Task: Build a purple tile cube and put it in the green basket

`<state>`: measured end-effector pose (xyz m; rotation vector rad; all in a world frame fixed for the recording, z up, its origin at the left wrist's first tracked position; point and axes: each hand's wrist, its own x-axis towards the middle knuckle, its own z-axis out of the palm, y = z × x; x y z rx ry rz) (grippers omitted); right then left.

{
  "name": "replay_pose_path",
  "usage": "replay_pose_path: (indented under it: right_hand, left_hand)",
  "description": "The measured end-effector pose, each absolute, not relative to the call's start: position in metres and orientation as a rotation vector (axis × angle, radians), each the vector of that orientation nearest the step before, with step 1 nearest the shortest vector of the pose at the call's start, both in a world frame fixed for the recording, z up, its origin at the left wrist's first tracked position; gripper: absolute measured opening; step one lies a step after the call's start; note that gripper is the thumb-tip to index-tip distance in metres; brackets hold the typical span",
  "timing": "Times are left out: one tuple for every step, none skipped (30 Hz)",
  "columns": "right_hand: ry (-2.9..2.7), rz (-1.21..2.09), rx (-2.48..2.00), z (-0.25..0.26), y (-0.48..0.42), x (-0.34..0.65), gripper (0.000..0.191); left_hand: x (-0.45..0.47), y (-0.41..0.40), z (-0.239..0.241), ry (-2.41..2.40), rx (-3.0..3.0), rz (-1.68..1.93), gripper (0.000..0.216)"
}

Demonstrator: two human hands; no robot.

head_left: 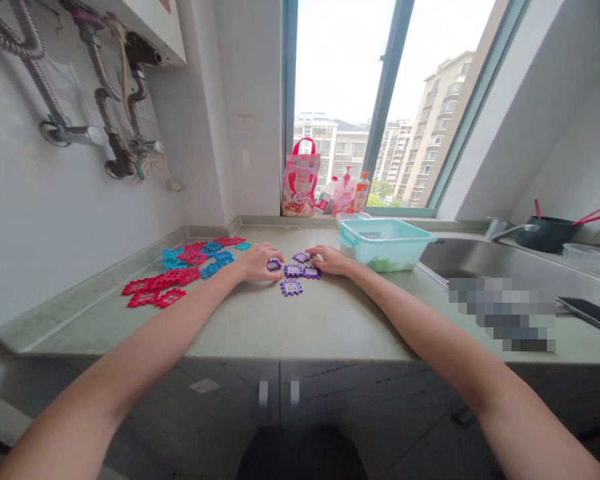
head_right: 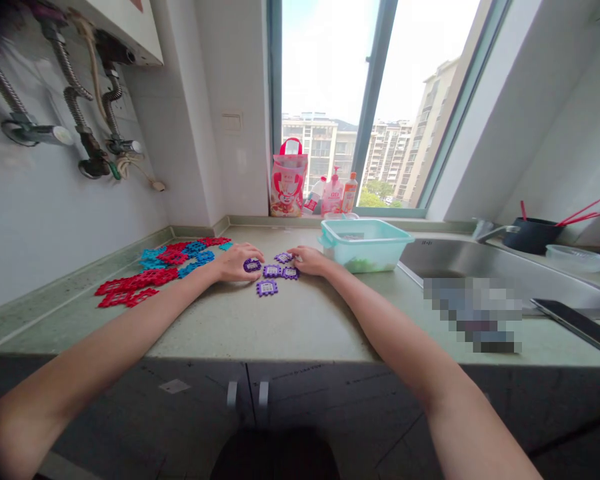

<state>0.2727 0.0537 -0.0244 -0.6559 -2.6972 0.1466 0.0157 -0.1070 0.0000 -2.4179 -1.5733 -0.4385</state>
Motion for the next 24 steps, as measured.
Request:
replay_pose_path:
  right_hand:
    - [-2.698,0.136,-0.657,-0.024,0.054,0.272,0.051]
    - [-2.696,0.126,-0.658,-0.024,0.054,0.270,0.049]
    - [-2.690,0.117,-0.659,-0.025,0.054,0.268,0.046]
    - [-2.682,0.111,-0.659,-0.025,0.055,0.267,0.041]
    - [-2.671,0.109,-0.661,-0.026,0.056,0.265,0.035]
    - [-2.657,0.112,-0.666,-0.027,0.057,0.265,0.031]
    - [-2.644,0.115,-0.673,-0.029,0.058,0.265,0.029]
    - [-2.628,0.121,-0.684,-0.030,0.059,0.266,0.030]
    - [-2.614,0.135,-0.696,-0.031,0.061,0.267,0.034]
    - [-2.601,0.156,-0.708,-0.032,0.063,0.269,0.039]
    - [-2.592,0.179,-0.719,-0.033,0.065,0.270,0.044]
    - [-2.589,0.203,-0.724,-0.034,0.066,0.272,0.046]
    - [-2.592,0.225,-0.724,-0.034,0.068,0.272,0.046]
    - [-2.601,0.240,-0.718,-0.033,0.069,0.273,0.044]
    - [-2.613,0.247,-0.710,-0.032,0.070,0.272,0.040]
    - [-2.622,0.250,-0.702,-0.031,0.071,0.272,0.037]
    - [-2.630,0.253,-0.698,-0.030,0.071,0.271,0.035]
    - [-2.633,0.254,-0.699,-0.029,0.071,0.271,0.034]
    - [-2.634,0.253,-0.706,-0.029,0.071,0.271,0.033]
    - [-2.633,0.253,-0.714,-0.028,0.070,0.270,0.032]
    - [-2.632,0.253,-0.721,-0.028,0.070,0.271,0.032]
    - [-2.630,0.254,-0.727,-0.027,0.069,0.271,0.032]
    - [-2.629,0.256,-0.729,-0.027,0.068,0.271,0.032]
    - [-2.627,0.260,-0.728,-0.027,0.067,0.272,0.032]
  left_hand:
    - [0.016,-0.106,-0.001,-1.577,-2.422,-0.438,0.037]
    - [0.015,-0.106,-0.001,-1.582,-2.425,-0.438,0.038]
    - [0.015,-0.105,-0.002,-1.587,-2.424,-0.441,0.038]
    - [0.015,-0.105,-0.002,-1.591,-2.421,-0.445,0.038]
    - [0.014,-0.104,-0.003,-1.592,-2.420,-0.452,0.038]
    - [0.014,-0.104,-0.003,-1.590,-2.422,-0.460,0.037]
    - [0.013,-0.104,-0.004,-1.586,-2.425,-0.471,0.037]
    - [0.013,-0.104,-0.005,-1.582,-2.429,-0.484,0.037]
    - [0.012,-0.103,-0.005,-1.579,-2.431,-0.495,0.037]
    - [0.011,-0.103,-0.006,-1.578,-2.432,-0.502,0.037]
    - [0.011,-0.103,-0.007,-1.577,-2.432,-0.507,0.038]
    - [0.010,-0.102,-0.007,-1.576,-2.432,-0.511,0.038]
    - [0.010,-0.102,-0.008,-1.574,-2.433,-0.514,0.039]
    - [0.009,-0.101,-0.008,-1.572,-2.436,-0.518,0.040]
    - [0.009,-0.101,-0.008,-1.569,-2.441,-0.521,0.041]
    - [0.009,-0.100,-0.009,-1.567,-2.446,-0.527,0.041]
    - [0.009,-0.100,-0.009,-1.566,-2.449,-0.533,0.041]
    - [0.009,-0.099,-0.009,-1.565,-2.452,-0.540,0.041]
    - [0.008,-0.099,-0.010,-1.565,-2.455,-0.545,0.041]
    - [0.008,-0.099,-0.010,-1.567,-2.456,-0.548,0.041]
    - [0.008,-0.098,-0.011,-1.573,-2.453,-0.550,0.041]
    - [0.007,-0.098,-0.011,-1.582,-2.448,-0.548,0.041]
    - [0.007,-0.098,-0.012,-1.594,-2.442,-0.544,0.041]
    - [0.006,-0.097,-0.012,-1.606,-2.435,-0.538,0.041]
